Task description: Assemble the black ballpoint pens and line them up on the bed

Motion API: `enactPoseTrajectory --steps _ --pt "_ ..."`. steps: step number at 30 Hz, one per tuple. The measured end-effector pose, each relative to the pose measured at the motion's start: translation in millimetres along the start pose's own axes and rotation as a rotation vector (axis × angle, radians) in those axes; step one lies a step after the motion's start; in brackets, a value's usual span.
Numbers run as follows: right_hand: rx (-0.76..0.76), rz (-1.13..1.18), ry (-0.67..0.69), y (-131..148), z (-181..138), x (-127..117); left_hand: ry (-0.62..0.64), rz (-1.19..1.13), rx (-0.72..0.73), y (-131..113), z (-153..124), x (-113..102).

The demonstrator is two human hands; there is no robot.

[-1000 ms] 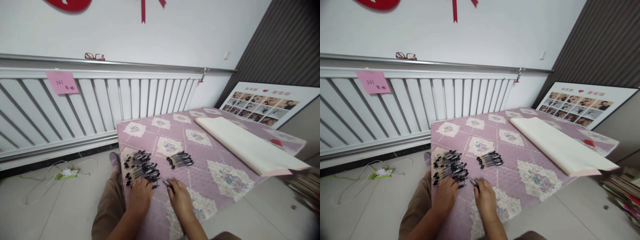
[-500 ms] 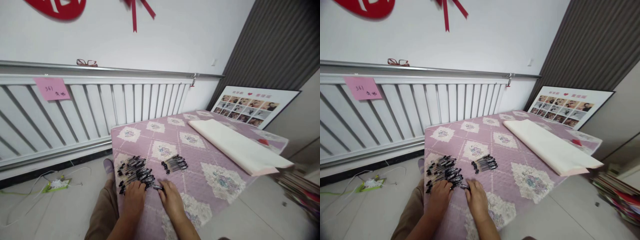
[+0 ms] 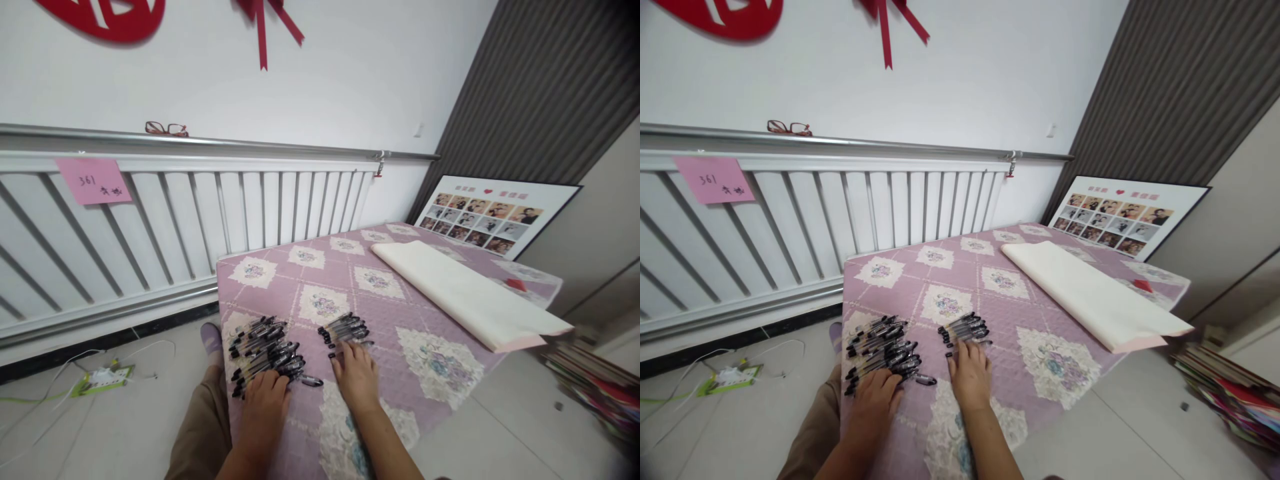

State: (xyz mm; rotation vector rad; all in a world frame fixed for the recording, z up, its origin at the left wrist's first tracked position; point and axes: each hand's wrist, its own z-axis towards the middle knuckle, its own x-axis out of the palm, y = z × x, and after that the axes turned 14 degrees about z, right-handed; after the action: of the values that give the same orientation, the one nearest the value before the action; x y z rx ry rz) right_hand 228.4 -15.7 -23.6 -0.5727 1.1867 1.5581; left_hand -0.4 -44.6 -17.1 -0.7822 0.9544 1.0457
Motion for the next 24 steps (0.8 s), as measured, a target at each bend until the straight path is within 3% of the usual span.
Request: enactPoseTrajectory --steps 7,14,19,24 --pt "-0.025 -0.019 0.011 8.5 -17.9 -12.3 -0.088 -0.046 0.075 3.1 -2.3 5.6" --pt "-0.062 0.081 0.002 5.8 -66.4 -20.1 -0.11 -0.078 0.142 1.3 -5.6 4.4" --pt "-0.139 0.21 0.05 9.2 -88.0 -26.5 -0.027 -0.115 0.201 -3.3 -13.3 -5.8" --pt "-0.206 0.366 0.097 45.8 -94.9 -17.0 0.124 -0.149 0.261 -9.2 -20.4 -13.7"
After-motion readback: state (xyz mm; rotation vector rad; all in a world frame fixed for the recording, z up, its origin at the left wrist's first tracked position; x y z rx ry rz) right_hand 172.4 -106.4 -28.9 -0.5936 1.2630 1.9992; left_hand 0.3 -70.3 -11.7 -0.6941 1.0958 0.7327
